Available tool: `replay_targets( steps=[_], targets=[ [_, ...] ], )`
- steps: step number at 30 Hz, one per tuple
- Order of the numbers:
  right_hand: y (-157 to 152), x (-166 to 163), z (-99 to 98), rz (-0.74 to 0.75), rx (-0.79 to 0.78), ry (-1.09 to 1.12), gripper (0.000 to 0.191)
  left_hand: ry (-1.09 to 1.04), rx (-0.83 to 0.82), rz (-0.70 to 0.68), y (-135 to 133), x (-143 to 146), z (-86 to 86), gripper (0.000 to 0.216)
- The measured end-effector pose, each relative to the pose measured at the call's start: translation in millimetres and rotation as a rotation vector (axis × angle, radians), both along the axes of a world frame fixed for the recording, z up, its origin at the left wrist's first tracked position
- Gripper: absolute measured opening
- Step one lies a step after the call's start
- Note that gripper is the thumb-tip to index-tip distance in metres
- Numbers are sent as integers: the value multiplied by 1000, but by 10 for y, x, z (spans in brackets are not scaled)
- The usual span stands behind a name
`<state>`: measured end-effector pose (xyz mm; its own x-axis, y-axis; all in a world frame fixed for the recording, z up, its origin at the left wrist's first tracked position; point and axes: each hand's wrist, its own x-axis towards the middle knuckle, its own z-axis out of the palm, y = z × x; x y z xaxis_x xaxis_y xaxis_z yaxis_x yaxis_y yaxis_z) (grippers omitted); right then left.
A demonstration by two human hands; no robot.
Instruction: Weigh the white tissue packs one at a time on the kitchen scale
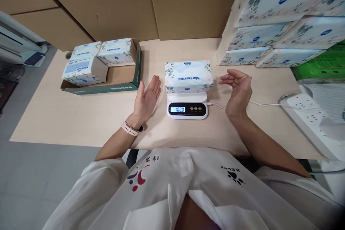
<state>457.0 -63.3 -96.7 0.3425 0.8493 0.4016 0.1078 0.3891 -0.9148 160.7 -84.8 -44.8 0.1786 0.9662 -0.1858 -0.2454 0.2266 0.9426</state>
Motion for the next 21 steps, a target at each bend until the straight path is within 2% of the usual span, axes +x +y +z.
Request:
replay_targets(
  steps=[8,15,21],
  targets=[
    [-32,-47,49,-48,-3,-18,60,0,7,-6,-22,5,32,82],
    [-87,-74,50,-19,-32,-74,60,22,8,-22,-13,-2,2,91],
    [-125,-89,81,38,-37,-120,62,19,9,-33,-21,1,3,89]
  ],
)
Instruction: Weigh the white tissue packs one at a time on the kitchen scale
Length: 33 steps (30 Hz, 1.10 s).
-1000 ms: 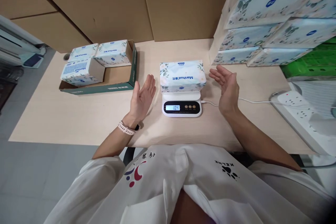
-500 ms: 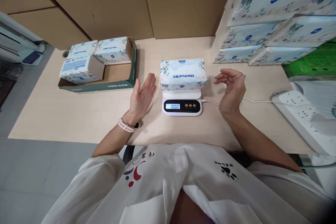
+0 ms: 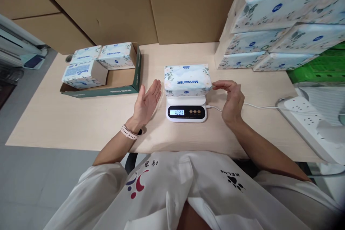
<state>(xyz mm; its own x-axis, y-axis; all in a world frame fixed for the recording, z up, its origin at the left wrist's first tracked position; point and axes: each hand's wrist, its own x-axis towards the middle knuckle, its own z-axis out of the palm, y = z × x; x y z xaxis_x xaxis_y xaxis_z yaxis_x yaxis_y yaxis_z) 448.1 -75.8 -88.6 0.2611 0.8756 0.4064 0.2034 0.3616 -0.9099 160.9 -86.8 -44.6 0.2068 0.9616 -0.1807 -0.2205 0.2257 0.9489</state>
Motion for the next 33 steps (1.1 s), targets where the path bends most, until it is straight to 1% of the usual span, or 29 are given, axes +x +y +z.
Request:
replay_targets(
  steps=[8,13,19,25,30,33],
  targets=[
    [12,4,3,-4,47,21,61,-22,5,6,-4,-2,5,89],
    [9,9,2,-21,24,1,61,-42,-5,12,-7,3,-6,90],
    [10,16,-3,-15,43,11,59,-55,2,18,-15,13,5,90],
    [13,13,-4,-18,44,29,57,-58,-7,23,-11,8,0,95],
    [-9,2,28,-28,12,5,58,-57,-13,10,-10,-2,-14,91],
    [-25,-7,39,-10,1,0,58,-46,-14,-3,-16,-5,-12,88]
  ],
)
